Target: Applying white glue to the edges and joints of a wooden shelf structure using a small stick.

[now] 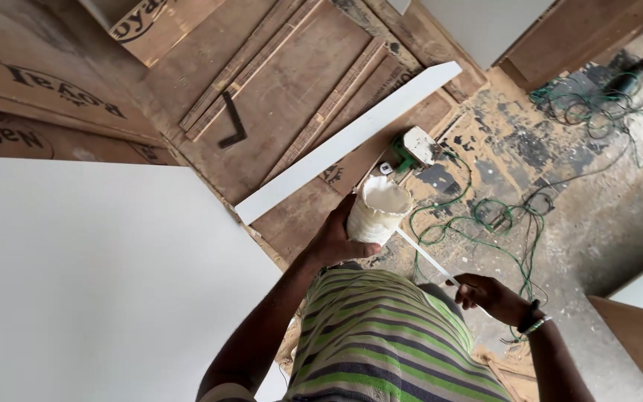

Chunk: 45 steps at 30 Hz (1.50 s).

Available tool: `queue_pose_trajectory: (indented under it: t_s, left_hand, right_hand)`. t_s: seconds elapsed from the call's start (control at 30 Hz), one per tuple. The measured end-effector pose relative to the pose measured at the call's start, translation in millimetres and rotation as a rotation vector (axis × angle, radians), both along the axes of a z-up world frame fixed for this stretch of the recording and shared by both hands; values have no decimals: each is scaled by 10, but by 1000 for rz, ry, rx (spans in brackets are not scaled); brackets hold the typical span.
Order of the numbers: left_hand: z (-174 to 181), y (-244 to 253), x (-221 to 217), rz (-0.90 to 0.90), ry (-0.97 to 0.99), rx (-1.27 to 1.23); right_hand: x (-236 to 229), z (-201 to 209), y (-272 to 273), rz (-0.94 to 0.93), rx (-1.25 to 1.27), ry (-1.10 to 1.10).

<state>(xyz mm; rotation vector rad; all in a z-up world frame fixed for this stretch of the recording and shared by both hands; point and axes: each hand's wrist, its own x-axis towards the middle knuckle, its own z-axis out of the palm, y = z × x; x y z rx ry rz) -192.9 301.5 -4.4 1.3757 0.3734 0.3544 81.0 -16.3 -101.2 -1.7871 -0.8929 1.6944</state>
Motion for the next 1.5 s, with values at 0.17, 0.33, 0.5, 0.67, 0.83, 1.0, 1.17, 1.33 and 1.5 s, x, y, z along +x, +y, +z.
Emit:
queue_pose_trajectory:
  t_s: [0.17,0.33,0.5,0.67,0.83,1.0,1.17,1.33,1.5]
  left_hand:
    - [-170,148,-72,119,9,33]
    - [-111,302,98,329,10,34]
    - [-117,416,484,453,165,-35]
    - [236,822,1022,620,158,459]
    - [73,1380,1009,907,167,216]
    - [-266,1909,857,1076,19,-30]
    - [-229,2766,975,957,-15,-7]
    - [-448,3989,1238,820,-69,-82]
    - [-182,5385,1486,795,-40,-88]
  right_hand:
    - [-369,-155,1151,8,130,-217]
    - [-236,-744,1942,120,202,-279]
    - [402,-2063,2559,352,645,-505]
    - [1033,-1230,3623,209,620,-243]
    - [2013,-1714,4266,62,340,51]
    - [2484,-472,4983,-378,417,-155]
    - [2897,-365,5629,-349,600,-354]
    - [3396,-192,6732,-439,555,-639]
    - [3541,-323,7996,-445,713,-1074]
